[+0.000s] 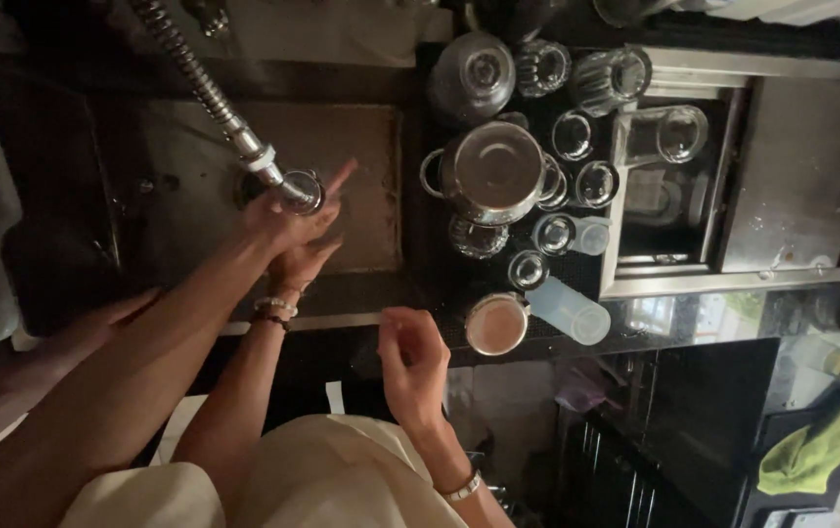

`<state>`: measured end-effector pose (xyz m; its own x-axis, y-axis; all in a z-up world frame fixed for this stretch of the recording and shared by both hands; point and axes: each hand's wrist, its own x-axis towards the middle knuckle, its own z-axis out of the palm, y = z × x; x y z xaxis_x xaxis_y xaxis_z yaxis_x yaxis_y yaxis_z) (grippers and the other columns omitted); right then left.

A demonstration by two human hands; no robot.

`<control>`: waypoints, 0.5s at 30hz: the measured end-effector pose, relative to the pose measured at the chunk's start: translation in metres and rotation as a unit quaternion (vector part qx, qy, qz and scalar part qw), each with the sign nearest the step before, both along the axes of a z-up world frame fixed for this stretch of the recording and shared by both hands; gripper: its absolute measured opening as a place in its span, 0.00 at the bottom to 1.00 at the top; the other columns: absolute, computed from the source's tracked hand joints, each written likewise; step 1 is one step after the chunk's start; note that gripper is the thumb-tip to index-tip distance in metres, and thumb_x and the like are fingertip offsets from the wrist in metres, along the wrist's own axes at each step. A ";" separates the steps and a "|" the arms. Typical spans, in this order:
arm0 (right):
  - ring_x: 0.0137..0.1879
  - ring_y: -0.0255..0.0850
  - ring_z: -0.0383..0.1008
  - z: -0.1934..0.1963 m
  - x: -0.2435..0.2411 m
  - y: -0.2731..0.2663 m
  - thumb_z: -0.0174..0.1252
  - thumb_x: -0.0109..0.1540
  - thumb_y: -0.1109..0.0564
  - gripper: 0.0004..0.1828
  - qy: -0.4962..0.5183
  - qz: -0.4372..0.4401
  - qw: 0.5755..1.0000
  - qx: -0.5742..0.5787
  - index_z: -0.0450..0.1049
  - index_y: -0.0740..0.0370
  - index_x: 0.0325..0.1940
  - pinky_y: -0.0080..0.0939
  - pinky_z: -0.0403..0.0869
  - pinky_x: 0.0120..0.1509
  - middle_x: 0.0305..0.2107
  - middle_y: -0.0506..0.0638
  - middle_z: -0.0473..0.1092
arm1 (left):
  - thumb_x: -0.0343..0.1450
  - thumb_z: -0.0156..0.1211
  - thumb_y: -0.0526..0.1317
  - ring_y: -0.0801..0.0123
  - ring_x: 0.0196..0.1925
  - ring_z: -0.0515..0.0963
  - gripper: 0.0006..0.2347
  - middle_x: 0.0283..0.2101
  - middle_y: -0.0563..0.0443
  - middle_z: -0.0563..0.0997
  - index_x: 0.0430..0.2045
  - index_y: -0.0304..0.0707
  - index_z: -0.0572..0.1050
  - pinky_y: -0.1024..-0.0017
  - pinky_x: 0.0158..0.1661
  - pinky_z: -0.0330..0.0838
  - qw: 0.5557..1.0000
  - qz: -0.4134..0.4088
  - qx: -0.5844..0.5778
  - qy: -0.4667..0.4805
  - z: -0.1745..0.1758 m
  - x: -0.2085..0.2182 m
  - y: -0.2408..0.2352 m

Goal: Wash and rinse several glasses and a cloth in a sink.

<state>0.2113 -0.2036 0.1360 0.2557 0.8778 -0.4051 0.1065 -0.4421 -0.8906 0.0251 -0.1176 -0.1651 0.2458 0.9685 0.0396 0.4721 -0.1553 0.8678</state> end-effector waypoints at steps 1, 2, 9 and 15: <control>0.30 0.25 0.65 -0.002 0.002 -0.002 0.57 0.67 0.65 0.05 0.017 -0.001 1.000 0.009 0.74 0.65 0.47 0.28 0.65 0.32 0.24 0.43 0.68 | 0.78 0.59 0.39 0.66 0.59 0.69 0.22 0.63 0.52 0.68 0.67 0.37 0.60 0.66 0.58 0.65 0.915 0.017 -0.158 -0.372 -0.020 -0.002 -0.005; 0.31 0.25 0.65 -0.005 0.003 -0.004 0.56 0.67 0.65 0.05 0.035 -0.001 0.999 0.019 0.74 0.65 0.48 0.28 0.67 0.33 0.26 0.42 0.68 | 0.84 0.56 0.40 0.72 0.56 0.70 0.19 0.63 0.55 0.69 0.69 0.38 0.62 0.69 0.55 0.68 0.673 0.031 -0.290 -0.680 -0.040 -0.005 -0.009; 0.29 0.27 0.65 -0.012 0.003 0.002 0.56 0.68 0.62 0.06 -0.013 0.034 0.999 -0.007 0.75 0.64 0.49 0.28 0.66 0.32 0.25 0.44 0.69 | 0.77 0.48 0.50 0.67 0.54 0.71 0.22 0.57 0.48 0.70 0.61 0.36 0.63 0.70 0.58 0.64 0.863 -0.242 0.004 0.444 0.157 -0.003 0.079; 0.36 0.30 0.74 -0.025 -0.009 0.024 0.57 0.66 0.63 0.11 -0.016 0.053 0.998 -0.025 0.76 0.65 0.52 0.31 0.73 0.38 0.32 0.47 0.75 | 0.81 0.42 0.49 0.73 0.52 0.74 0.16 0.50 0.53 0.73 0.55 0.40 0.69 0.74 0.61 0.66 0.624 -0.464 0.008 0.628 0.103 -0.021 0.090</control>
